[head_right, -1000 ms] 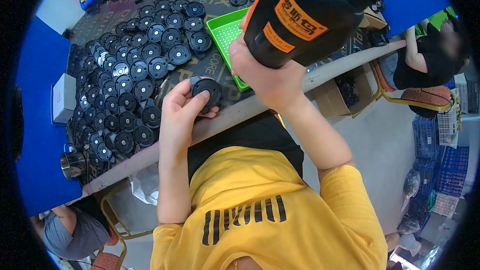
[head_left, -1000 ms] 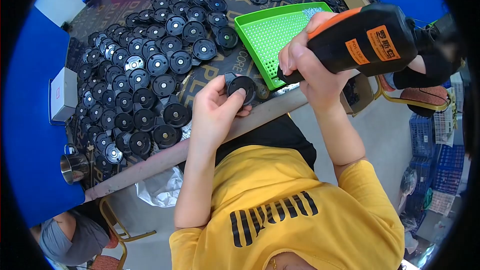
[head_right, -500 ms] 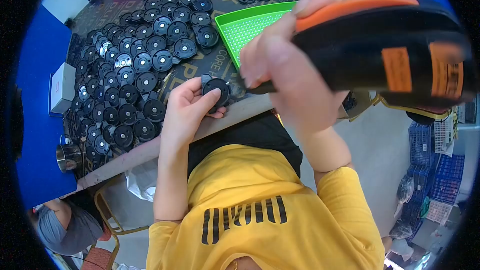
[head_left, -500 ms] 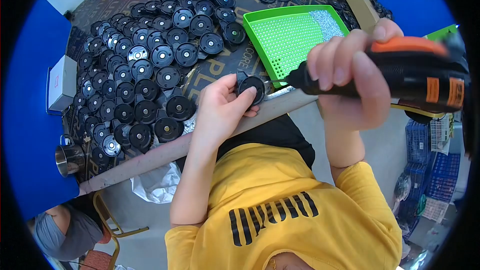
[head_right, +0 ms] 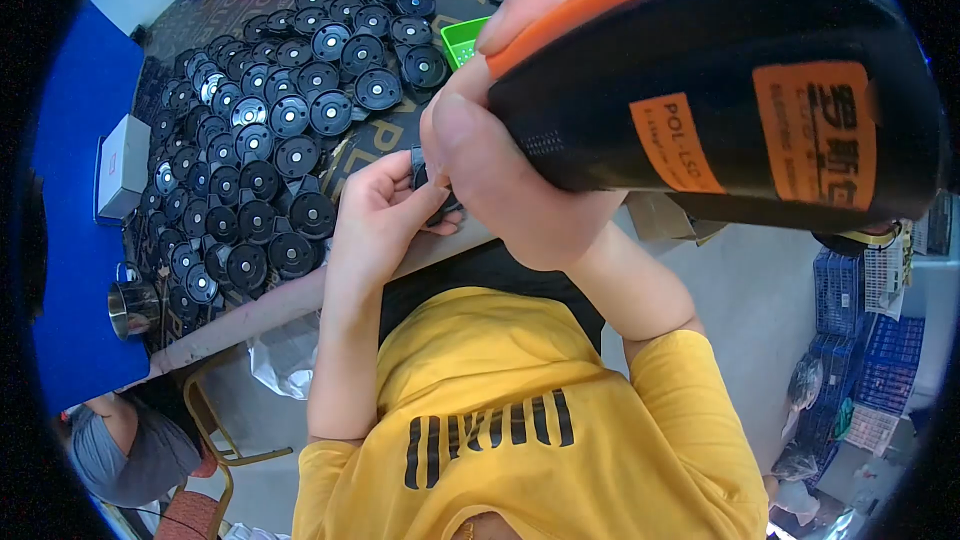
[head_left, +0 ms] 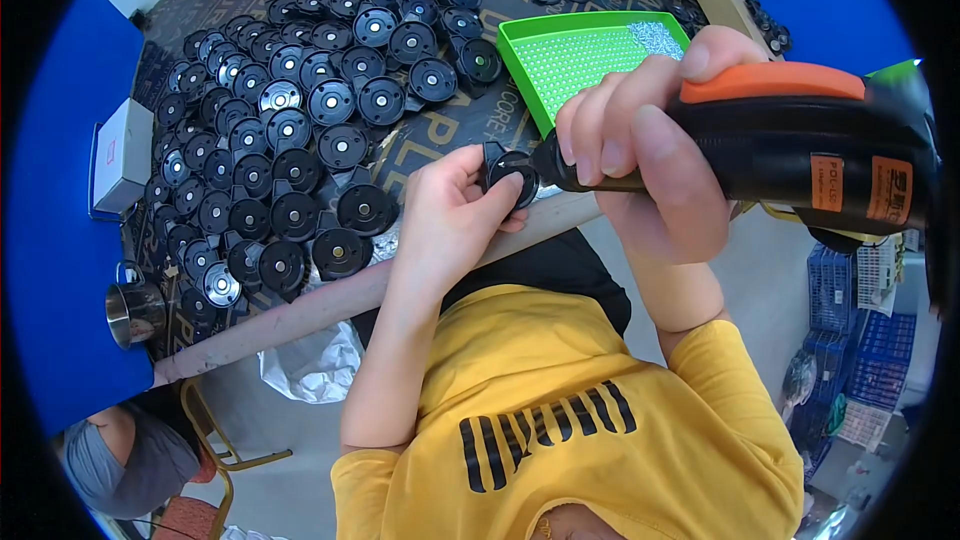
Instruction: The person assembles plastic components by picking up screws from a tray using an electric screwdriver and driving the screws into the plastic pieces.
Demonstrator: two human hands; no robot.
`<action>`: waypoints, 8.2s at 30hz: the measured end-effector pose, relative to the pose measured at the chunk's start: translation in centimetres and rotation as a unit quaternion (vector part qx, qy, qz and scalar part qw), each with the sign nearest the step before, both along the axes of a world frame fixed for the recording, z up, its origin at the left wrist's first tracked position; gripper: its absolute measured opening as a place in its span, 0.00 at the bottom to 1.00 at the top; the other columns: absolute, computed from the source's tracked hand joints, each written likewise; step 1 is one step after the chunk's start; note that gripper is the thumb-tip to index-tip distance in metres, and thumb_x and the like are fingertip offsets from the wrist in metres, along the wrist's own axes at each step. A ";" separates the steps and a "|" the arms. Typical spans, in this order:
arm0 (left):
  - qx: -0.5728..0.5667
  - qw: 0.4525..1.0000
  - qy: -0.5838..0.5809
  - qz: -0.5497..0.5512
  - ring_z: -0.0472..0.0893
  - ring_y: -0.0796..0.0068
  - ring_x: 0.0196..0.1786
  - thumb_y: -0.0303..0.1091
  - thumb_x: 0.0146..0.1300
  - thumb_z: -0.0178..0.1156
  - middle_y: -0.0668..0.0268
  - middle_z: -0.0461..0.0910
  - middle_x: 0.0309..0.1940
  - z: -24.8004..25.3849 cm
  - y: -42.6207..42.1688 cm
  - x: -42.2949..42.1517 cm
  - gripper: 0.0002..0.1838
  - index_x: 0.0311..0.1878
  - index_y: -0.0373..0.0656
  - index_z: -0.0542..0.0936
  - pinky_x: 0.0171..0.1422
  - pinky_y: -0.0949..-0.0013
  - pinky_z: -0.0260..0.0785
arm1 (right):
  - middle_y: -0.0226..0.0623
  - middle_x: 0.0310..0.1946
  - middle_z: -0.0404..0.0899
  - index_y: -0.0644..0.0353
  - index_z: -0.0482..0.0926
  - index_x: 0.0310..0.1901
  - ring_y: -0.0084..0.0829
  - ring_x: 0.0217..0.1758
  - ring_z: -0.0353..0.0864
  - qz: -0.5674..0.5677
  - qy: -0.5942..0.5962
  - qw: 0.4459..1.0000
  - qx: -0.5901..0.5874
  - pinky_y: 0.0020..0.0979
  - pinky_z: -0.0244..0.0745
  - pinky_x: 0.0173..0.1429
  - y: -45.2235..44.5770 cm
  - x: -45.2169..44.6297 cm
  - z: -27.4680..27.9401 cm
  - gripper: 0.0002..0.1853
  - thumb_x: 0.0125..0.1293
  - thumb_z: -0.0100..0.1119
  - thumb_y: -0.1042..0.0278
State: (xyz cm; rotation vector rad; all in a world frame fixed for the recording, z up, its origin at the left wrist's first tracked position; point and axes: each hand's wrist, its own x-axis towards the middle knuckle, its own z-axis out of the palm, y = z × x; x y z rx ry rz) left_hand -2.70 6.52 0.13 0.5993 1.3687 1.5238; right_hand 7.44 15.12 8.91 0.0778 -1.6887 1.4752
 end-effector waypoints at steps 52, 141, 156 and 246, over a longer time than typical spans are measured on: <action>0.055 0.995 -0.069 0.054 0.78 0.76 0.33 0.23 0.58 0.50 0.63 0.76 0.34 0.1 0.0 -0.1 0.12 0.45 0.32 0.72 0.40 0.75 0.74 | 0.32 0.18 0.68 0.62 0.64 0.43 0.24 0.18 0.69 -0.135 0.041 0.990 0.006 0.26 0.69 0.27 5.4 0.7 -3.3 0.13 0.54 0.47 0.81; 0.058 0.991 -0.111 0.037 0.79 0.75 0.34 0.21 0.58 0.50 0.61 0.78 0.33 0.1 -0.2 -0.6 0.09 0.42 0.31 0.72 0.41 0.75 0.72 | 0.33 0.21 0.67 0.60 0.60 0.48 0.26 0.19 0.67 -0.133 0.067 0.989 0.015 0.29 0.67 0.30 2.6 1.8 -0.9 0.18 0.54 0.44 0.76; 0.107 0.974 -0.191 0.054 0.79 0.70 0.39 0.32 0.64 0.45 0.58 0.77 0.37 0.2 -0.3 -0.6 0.15 0.46 0.30 0.72 0.47 0.66 0.74 | 0.31 0.17 0.67 0.62 0.61 0.44 0.24 0.17 0.68 -0.128 0.002 0.992 -0.014 0.26 0.68 0.27 3.7 1.3 -3.3 0.16 0.52 0.43 0.85; -0.147 0.912 0.377 0.066 0.76 0.56 0.44 0.23 0.57 0.48 0.54 0.76 0.38 -3.0 -16.3 1.4 0.12 0.45 0.38 0.74 0.48 0.64 0.67 | 0.38 0.33 0.74 0.60 0.65 0.45 0.38 0.40 0.76 -0.090 0.042 0.993 -0.059 0.40 0.71 0.50 2.6 4.7 -3.1 0.24 0.45 0.65 0.78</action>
